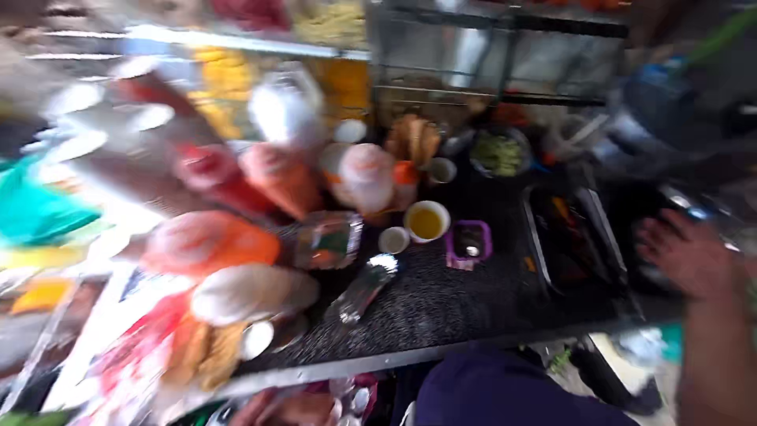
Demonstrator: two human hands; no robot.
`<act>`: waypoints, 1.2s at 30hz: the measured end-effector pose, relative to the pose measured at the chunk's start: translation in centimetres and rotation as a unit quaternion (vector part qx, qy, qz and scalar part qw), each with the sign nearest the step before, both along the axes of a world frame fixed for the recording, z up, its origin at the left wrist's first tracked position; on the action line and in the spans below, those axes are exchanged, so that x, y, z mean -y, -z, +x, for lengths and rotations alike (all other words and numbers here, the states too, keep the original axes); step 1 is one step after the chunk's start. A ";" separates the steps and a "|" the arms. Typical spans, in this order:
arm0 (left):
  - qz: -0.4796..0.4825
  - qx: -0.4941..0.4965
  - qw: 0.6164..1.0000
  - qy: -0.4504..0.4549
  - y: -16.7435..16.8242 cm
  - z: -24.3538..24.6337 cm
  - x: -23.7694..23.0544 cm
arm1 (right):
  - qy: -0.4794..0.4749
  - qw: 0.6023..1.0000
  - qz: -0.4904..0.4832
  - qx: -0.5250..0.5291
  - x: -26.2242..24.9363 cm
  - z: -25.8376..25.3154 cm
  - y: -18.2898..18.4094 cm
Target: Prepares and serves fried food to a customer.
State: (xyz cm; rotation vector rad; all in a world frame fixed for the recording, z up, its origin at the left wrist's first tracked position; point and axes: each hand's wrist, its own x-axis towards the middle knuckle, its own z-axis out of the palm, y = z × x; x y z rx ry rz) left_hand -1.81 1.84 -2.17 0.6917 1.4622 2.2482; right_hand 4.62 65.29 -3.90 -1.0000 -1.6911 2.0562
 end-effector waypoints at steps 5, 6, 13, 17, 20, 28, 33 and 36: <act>-0.227 -0.010 0.943 0.243 3.9 -2.5 -6.2 | 0.046 0.980 0.114 0.157 0.9 4.6 2.6; -0.233 -0.022 0.934 0.268 4.0 -2.6 -7.5 | 0.057 0.969 0.155 0.182 0.9 5.3 3.1; -0.263 -0.069 0.906 0.324 4.0 -2.2 -14.5 | 0.033 0.796 0.424 0.431 -3.8 10.5 5.5; -0.274 -0.101 0.895 0.338 3.7 -1.7 -17.7 | 0.027 0.760 0.393 0.517 -12.2 16.0 7.8; -0.283 -0.108 0.893 0.333 3.6 -1.0 -19.9 | -0.021 0.752 0.372 0.543 -16.3 19.1 9.5; -0.312 -0.095 0.854 0.406 4.3 -0.4 -28.7 | -0.133 0.746 0.341 0.556 -20.8 19.5 11.1; -0.348 -0.101 0.831 0.422 4.0 -0.6 -33.3 | -0.139 0.763 0.388 0.498 -19.8 19.6 8.9; -0.364 -0.089 0.820 0.432 3.8 0.2 -34.8 | -0.124 0.745 0.454 0.473 -19.3 21.2 6.9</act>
